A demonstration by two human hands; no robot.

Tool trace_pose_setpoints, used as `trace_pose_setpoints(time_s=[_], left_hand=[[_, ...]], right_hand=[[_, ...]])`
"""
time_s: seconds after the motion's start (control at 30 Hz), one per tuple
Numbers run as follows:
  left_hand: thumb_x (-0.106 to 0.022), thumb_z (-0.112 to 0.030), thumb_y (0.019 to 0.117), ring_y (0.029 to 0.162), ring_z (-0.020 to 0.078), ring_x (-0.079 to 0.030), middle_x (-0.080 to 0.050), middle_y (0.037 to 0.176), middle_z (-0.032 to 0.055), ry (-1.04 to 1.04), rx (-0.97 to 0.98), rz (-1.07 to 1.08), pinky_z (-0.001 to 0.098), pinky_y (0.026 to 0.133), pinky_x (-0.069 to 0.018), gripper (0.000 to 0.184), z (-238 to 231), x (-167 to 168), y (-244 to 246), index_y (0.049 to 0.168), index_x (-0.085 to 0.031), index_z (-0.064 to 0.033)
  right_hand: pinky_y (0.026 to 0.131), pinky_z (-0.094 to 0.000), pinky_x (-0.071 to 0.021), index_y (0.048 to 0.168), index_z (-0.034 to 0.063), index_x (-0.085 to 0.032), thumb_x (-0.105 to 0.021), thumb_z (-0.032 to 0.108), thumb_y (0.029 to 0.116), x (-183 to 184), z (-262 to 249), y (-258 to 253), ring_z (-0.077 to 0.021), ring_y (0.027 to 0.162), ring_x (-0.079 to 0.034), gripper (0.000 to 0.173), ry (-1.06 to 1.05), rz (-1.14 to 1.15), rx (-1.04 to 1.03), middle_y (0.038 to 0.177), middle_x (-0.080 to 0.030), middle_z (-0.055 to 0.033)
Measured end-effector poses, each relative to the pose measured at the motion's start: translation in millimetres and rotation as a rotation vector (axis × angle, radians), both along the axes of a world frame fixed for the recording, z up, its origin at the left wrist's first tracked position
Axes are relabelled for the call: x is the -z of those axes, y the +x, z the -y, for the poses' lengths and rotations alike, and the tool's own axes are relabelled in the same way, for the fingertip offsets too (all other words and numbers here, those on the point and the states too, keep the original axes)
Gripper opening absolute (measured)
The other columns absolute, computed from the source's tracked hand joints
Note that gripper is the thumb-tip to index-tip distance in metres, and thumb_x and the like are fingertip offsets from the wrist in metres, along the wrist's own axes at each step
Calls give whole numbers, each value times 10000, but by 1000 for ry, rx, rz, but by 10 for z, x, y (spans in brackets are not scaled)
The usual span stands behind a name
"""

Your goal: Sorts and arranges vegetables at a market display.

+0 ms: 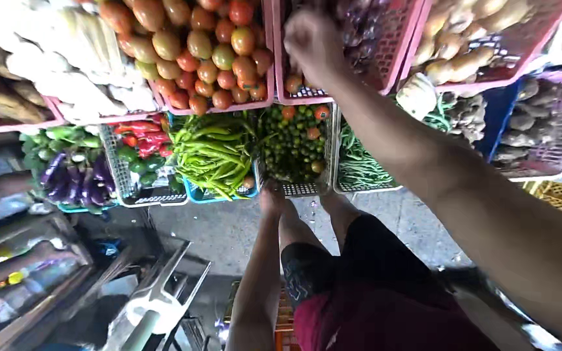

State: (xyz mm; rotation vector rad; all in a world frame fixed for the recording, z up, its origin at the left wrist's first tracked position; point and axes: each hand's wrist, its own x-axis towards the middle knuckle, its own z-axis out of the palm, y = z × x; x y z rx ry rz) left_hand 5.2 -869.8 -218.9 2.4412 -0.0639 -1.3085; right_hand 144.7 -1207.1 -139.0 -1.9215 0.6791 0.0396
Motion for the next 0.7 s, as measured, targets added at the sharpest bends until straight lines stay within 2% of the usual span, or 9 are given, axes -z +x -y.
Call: trace_pose_setpoints(time_s=[0.07, 0.17, 0.27, 0.37, 0.43, 0.5, 0.57, 0.63, 0.7], left_hand=[[-631, -314, 993, 1167, 332, -673, -697, 1259, 166, 65, 85, -25, 570, 1020, -529, 385, 134, 214, 71, 1309, -675, -99], [-660, -329, 966, 1150, 409, -660, -664, 1281, 224, 210, 146, 2, 626, 954, -537, 436, 279, 493, 195, 1330, -636, -90], [-669, -258, 944, 1241, 385, -611, -602, 1391, 182, 256, 64, 183, 601, 993, -533, 392, 126, 721, 160, 1306, -663, -109], [-672, -304, 959, 1092, 316, -680, -686, 1219, 132, 233, -182, 311, 573, 904, -574, 268, -176, 642, -32, 1142, -724, -115], [-663, -274, 970, 1066, 307, -679, -701, 1160, 145, 271, -403, 320, 548, 922, -554, 262, -362, 510, -77, 1141, -717, -83], [-650, -311, 1005, 1135, 321, -665, -695, 1208, 172, 329, -512, 298, 540, 998, -525, 347, -513, 490, -31, 1245, -684, -62], [-625, -421, 1016, 1107, 326, -684, -718, 1169, 164, 378, -509, 238, 556, 977, -532, 416, -544, 551, 80, 1244, -687, -79], [-607, -478, 1014, 1082, 347, -697, -726, 1151, 179, 382, -528, 179, 574, 952, -543, 480, -482, 636, 202, 1255, -686, -71], [-617, -486, 1007, 1131, 383, -679, -696, 1219, 227, 387, -604, 140, 585, 980, -534, 555, -437, 654, 272, 1332, -631, -36]], right_hand=[[840, -455, -618, 1198, 55, -670, -572, 231, 1037, 406, -338, -815, -212, 897, -712, 257, 87, -204, -129, 1041, -705, -112], [1011, -570, -535, 1308, 108, -664, -675, 170, 945, 1177, -666, -1641, -325, 1193, -646, 369, -46, -476, -285, 1299, -660, -149], [1058, -646, -467, 1434, 133, -576, -753, 138, 877, 1698, -698, -1846, -455, 1332, -510, 584, -298, -504, -456, 1443, -534, -227], [976, -682, -490, 1389, 131, -610, -737, 90, 857, 1924, -705, -1697, -496, 1285, -523, 549, -466, -508, -573, 1403, -525, -272], [890, -680, -541, 1374, 121, -616, -776, 79, 815, 1919, -706, -1583, -504, 1253, -547, 582, -450, -562, -598, 1409, -510, -279], [873, -652, -561, 1381, 108, -589, -803, 96, 780, 1858, -709, -1516, -483, 1222, -575, 638, -348, -609, -541, 1430, -485, -270], [923, -637, -545, 1367, 102, -561, -772, 105, 797, 1761, -685, -1441, -444, 1231, -585, 608, -154, -626, -351, 1449, -492, -240], [975, -636, -510, 1353, 52, -553, -738, 109, 846, 1664, -635, -1352, -416, 1231, -582, 543, 115, -555, -89, 1379, -554, -245], [920, -571, -542, 1331, 39, -550, -658, 171, 866, 1604, -648, -1231, -349, 1154, -616, 496, 342, -486, 132, 1287, -603, -220]])
